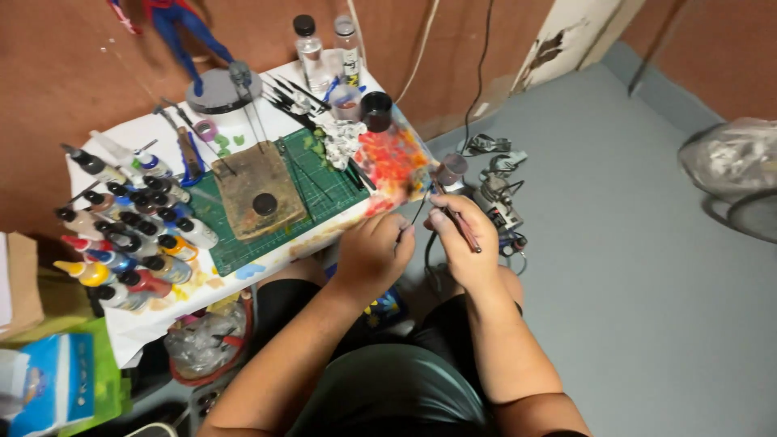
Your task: A person uses an airbrush to paint a small miniature component at a workstation.
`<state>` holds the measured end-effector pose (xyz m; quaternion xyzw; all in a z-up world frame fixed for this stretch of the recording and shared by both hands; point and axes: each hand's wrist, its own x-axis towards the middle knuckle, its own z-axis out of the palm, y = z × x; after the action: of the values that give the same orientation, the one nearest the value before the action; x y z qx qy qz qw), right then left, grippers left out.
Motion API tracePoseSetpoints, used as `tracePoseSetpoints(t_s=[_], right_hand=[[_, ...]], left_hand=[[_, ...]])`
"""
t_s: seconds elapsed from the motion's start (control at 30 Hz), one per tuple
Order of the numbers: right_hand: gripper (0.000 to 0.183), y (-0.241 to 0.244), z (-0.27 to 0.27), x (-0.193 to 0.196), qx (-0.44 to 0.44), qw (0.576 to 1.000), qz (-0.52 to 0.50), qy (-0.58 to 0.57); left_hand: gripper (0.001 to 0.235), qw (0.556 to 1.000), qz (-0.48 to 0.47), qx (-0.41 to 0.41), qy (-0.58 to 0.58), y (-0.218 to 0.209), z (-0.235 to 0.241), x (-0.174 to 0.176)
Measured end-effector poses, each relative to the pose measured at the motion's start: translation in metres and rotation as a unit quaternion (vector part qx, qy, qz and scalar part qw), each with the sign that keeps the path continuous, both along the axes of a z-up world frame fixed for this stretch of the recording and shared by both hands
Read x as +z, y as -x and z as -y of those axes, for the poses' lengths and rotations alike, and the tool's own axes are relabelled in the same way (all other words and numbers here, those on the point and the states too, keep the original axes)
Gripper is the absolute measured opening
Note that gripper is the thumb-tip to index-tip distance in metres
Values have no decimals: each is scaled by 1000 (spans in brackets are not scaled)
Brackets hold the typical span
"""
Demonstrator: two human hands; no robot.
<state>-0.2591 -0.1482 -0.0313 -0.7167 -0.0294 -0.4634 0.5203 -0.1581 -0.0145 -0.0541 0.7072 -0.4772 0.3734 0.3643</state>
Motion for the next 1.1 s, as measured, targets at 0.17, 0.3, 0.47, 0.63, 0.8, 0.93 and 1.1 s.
tracePoseSetpoints(t_s=[0.17, 0.3, 0.47, 0.63, 0.8, 0.93, 1.1], right_hand=[[8, -6, 9, -24, -21, 1000, -4, 12], [4, -5, 6, -25, -36, 999, -14, 5], [10, -4, 18, -23, -27, 999, -31, -14], [12, 1, 17, -23, -37, 998, -31, -33], [11, -2, 18, -32, -15, 999, -23, -43], [10, 2, 14, -29, -15, 998, -17, -51], [12, 6, 15, -26, -21, 998, -21, -50]], left_hand=[[9, 1000, -4, -26, -11, 12, 8, -11], [12, 999, -38, -38, 0, 14, 12, -17], [13, 996, -46, -8, 78, -34, 1, -3], [23, 947, -241, 205, 51, -116, -44, 59], [22, 901, -320, 286, -65, -217, -52, 19], [21, 886, -357, 279, -97, -241, -54, 5], [29, 884, -395, 239, -71, -223, -62, 26]])
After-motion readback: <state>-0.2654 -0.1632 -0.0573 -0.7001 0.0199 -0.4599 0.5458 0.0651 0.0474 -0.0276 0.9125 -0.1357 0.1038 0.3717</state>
